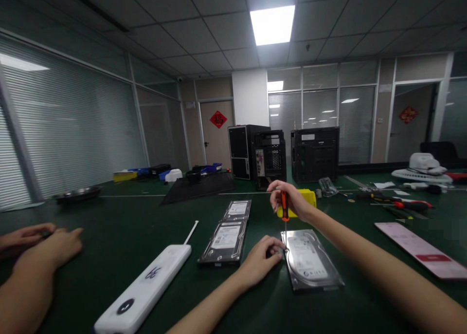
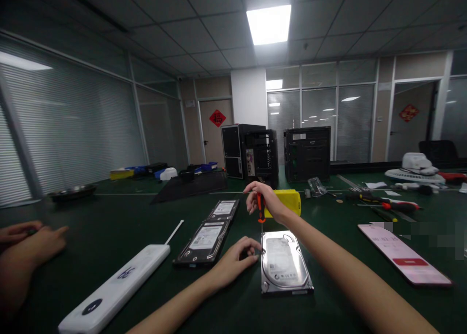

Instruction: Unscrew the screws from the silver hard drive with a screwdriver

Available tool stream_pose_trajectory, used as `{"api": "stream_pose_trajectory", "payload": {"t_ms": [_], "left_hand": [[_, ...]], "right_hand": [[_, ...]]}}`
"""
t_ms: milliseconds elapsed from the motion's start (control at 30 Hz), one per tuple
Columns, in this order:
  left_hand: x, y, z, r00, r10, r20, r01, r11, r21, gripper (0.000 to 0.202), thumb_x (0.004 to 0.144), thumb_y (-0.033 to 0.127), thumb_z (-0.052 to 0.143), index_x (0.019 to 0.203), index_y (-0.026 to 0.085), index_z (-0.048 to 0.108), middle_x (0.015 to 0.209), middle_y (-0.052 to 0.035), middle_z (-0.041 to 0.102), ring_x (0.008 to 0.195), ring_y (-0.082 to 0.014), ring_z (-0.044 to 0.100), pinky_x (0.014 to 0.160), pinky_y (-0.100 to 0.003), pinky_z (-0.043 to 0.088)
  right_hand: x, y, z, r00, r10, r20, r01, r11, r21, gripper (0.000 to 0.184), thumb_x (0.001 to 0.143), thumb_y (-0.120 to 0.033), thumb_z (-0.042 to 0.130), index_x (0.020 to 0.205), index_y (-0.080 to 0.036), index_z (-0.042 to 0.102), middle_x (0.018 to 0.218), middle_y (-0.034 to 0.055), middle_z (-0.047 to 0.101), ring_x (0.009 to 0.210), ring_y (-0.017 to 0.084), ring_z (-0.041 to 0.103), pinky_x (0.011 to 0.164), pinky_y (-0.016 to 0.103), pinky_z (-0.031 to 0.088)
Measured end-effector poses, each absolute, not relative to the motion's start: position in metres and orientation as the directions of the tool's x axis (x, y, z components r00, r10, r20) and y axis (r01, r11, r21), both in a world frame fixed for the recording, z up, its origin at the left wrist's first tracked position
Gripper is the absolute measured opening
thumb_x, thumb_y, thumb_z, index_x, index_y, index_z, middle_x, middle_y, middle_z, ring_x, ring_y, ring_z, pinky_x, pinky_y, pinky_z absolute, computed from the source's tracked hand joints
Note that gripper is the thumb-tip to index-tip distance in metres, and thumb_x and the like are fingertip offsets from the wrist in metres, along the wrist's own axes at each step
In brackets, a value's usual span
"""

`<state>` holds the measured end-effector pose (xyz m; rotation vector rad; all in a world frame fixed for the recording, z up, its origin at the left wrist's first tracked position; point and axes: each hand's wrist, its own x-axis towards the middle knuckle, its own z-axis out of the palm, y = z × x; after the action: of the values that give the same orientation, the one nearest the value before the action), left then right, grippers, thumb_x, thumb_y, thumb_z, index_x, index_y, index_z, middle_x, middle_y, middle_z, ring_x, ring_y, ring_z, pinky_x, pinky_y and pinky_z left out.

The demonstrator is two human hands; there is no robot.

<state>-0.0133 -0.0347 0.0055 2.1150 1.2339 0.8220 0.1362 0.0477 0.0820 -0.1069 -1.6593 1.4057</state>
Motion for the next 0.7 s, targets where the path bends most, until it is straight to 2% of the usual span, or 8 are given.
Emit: {"api": "stream_pose_trajectory", "payload": {"t_ms": [267, 700], "left_hand": [[-0.0145, -0.0348, 0.0051, 0.393, 0.889, 0.234, 0.547, -0.431, 0.718, 0.025, 0.074, 0.019, 0.05, 0.098, 0.019, 0.058, 0.092, -0.0014, 0.051, 0.085, -0.0152, 0.048, 0.078, -0.025, 0.038], [-0.0158, -0.0311, 0.0006, 0.399, 0.885, 0.24, 0.559, -0.442, 0.701, 0.026, 0.075, 0.02, 0.05, 0.099, 0.02, 0.057, 0.092, -0.001, 0.051, 0.085, -0.0148, 0.047, 0.078, -0.025, 0.037]], "right_hand": [[0.1351, 0.0481, 0.0819, -0.58, 0.583, 0.569, -0.463, 0.339, -0.819, 0.024, 0.082, -0.033, 0.033, 0.086, -0.015, 0.05, 0.057, 0.001, 0.058, 0.048, 0.011, 0.053, 0.05, 0.024, 0.044], [0.1328, 0.0447, 0.0842, -0.574, 0.631, 0.523, -0.425, 0.317, -0.848, 0.033, 0.08, -0.042, 0.043, 0.068, -0.013, 0.053, 0.051, 0.001, 0.056, 0.046, 0.01, 0.053, 0.047, 0.021, 0.044]]}}
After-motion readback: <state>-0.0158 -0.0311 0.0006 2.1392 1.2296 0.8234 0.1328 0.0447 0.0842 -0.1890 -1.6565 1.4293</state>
